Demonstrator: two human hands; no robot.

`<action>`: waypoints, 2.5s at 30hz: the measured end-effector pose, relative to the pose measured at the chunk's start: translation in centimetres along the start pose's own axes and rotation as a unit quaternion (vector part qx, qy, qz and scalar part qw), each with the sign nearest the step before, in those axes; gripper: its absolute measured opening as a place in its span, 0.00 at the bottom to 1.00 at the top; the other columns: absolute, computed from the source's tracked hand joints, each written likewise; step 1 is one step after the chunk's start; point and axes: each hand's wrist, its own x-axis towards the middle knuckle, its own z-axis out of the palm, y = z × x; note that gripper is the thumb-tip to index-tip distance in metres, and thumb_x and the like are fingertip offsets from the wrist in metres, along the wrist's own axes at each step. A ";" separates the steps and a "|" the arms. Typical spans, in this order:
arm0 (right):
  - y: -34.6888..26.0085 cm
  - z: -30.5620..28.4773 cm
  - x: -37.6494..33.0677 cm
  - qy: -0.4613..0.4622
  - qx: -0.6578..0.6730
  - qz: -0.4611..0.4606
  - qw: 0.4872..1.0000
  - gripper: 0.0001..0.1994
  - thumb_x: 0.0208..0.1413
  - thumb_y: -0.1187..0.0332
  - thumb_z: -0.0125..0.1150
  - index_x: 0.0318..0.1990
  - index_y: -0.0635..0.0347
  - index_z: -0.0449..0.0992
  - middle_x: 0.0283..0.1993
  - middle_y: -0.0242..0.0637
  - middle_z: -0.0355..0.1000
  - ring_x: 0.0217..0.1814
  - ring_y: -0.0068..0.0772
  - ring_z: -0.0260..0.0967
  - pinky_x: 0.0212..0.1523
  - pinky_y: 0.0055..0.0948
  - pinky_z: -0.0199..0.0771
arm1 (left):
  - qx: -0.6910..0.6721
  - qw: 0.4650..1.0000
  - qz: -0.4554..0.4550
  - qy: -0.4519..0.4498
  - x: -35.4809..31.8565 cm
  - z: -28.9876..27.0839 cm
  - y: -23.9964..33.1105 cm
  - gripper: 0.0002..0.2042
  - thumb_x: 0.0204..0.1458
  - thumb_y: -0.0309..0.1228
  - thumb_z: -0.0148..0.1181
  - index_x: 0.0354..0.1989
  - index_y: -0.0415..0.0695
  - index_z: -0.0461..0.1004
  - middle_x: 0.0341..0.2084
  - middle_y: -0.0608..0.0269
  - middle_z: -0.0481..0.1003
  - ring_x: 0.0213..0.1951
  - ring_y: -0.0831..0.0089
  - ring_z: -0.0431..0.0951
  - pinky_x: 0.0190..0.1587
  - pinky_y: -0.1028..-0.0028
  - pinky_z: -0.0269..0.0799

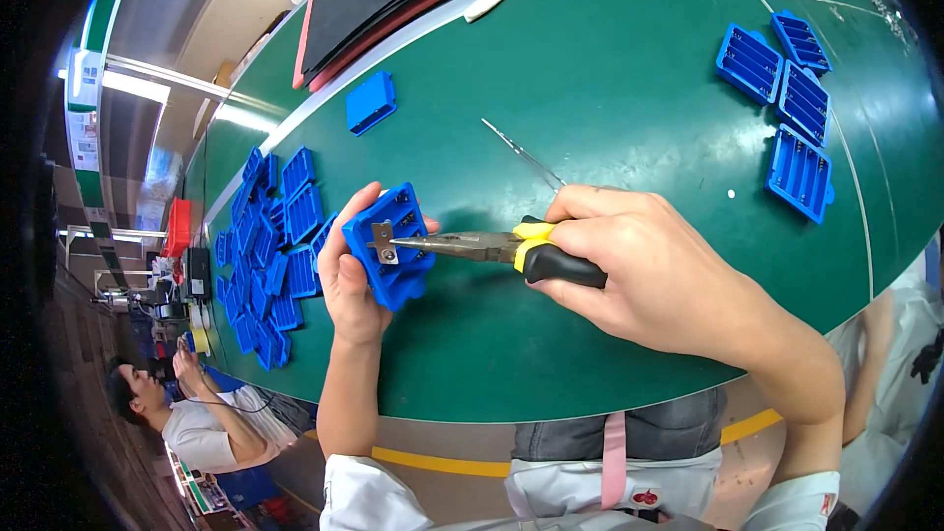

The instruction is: Insert metal contacts into blue plastic battery holder housings using pliers and tweezers.

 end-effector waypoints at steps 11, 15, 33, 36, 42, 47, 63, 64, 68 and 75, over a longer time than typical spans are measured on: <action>0.2 0.1 -0.3 0.015 -0.011 -0.023 1.000 0.09 0.45 0.74 0.69 0.35 0.66 0.78 0.36 0.41 0.71 0.28 0.44 0.69 0.28 0.36 0.68 | 0.022 1.000 0.003 0.009 -0.1 -0.5 -0.1 0.42 0.53 0.57 0.59 0.63 0.30 0.59 0.48 0.42 0.73 0.46 0.52 0.79 0.49 0.59 0.76; 0.1 0.0 -0.3 0.014 -0.013 -0.020 1.000 0.09 0.45 0.74 0.69 0.34 0.67 0.78 0.36 0.41 0.71 0.29 0.44 0.69 0.28 0.37 0.68 | 0.032 0.999 0.015 0.010 -0.1 -0.6 -0.2 0.41 0.54 0.56 0.59 0.63 0.31 0.59 0.49 0.43 0.73 0.47 0.53 0.78 0.49 0.61 0.75; 0.0 -0.2 -0.2 0.022 -0.034 -0.034 0.999 0.10 0.44 0.73 0.69 0.34 0.67 0.77 0.36 0.42 0.71 0.29 0.47 0.70 0.29 0.39 0.70 | 0.074 0.997 0.022 0.009 -0.1 -0.7 0.0 0.41 0.52 0.57 0.60 0.62 0.32 0.62 0.48 0.45 0.73 0.46 0.56 0.78 0.49 0.64 0.75; -0.1 -0.4 -0.2 0.010 -0.052 -0.035 0.998 0.10 0.44 0.73 0.69 0.32 0.68 0.76 0.36 0.43 0.71 0.30 0.48 0.70 0.29 0.39 0.70 | 0.075 0.997 0.019 0.008 -0.1 -0.7 0.0 0.41 0.53 0.57 0.60 0.62 0.32 0.62 0.48 0.45 0.73 0.46 0.57 0.78 0.49 0.64 0.75; 0.0 -0.5 -0.3 0.001 -0.059 -0.025 0.998 0.10 0.43 0.73 0.69 0.31 0.69 0.75 0.37 0.43 0.71 0.30 0.48 0.70 0.29 0.40 0.70 | 0.067 0.998 0.018 -0.003 0.0 -0.5 -0.1 0.40 0.54 0.55 0.60 0.62 0.31 0.62 0.49 0.45 0.72 0.45 0.56 0.78 0.50 0.63 0.74; 0.0 -0.6 -0.3 0.007 -0.060 -0.035 0.998 0.10 0.43 0.74 0.69 0.31 0.69 0.75 0.37 0.43 0.71 0.31 0.48 0.70 0.30 0.40 0.70 | 0.072 0.997 0.018 -0.014 0.0 -0.5 -0.1 0.39 0.54 0.54 0.60 0.62 0.30 0.62 0.49 0.45 0.71 0.45 0.56 0.78 0.50 0.62 0.74; -0.3 -0.7 -0.3 -0.021 -0.042 -0.001 0.999 0.09 0.46 0.73 0.67 0.31 0.69 0.75 0.33 0.45 0.69 0.32 0.51 0.69 0.31 0.42 0.69 | 0.054 0.999 0.001 -0.002 -0.1 0.0 -0.5 0.40 0.54 0.55 0.59 0.63 0.30 0.60 0.47 0.44 0.74 0.45 0.55 0.79 0.49 0.62 0.76; -0.2 -0.6 -0.3 -0.025 -0.021 -0.001 0.999 0.09 0.46 0.72 0.67 0.31 0.69 0.75 0.32 0.45 0.69 0.32 0.51 0.68 0.31 0.42 0.68 | 0.055 0.998 0.001 -0.002 -0.1 0.0 -0.4 0.40 0.54 0.55 0.59 0.63 0.30 0.60 0.47 0.44 0.74 0.45 0.55 0.79 0.49 0.62 0.76; 0.0 -0.6 -0.2 -0.043 0.011 0.006 0.999 0.09 0.47 0.72 0.66 0.30 0.70 0.74 0.31 0.46 0.69 0.31 0.51 0.68 0.31 0.43 0.67 | 0.055 0.998 0.004 -0.001 -0.2 -0.1 -0.5 0.41 0.53 0.55 0.60 0.63 0.30 0.60 0.47 0.44 0.73 0.46 0.55 0.79 0.48 0.63 0.76; -0.3 -0.7 -0.3 -0.032 -0.028 0.003 0.999 0.09 0.47 0.73 0.67 0.29 0.70 0.74 0.31 0.45 0.68 0.31 0.50 0.67 0.30 0.42 0.67 | 0.061 0.998 -0.011 -0.003 -0.1 0.1 -0.4 0.41 0.52 0.55 0.61 0.62 0.29 0.62 0.48 0.45 0.73 0.45 0.55 0.79 0.48 0.63 0.76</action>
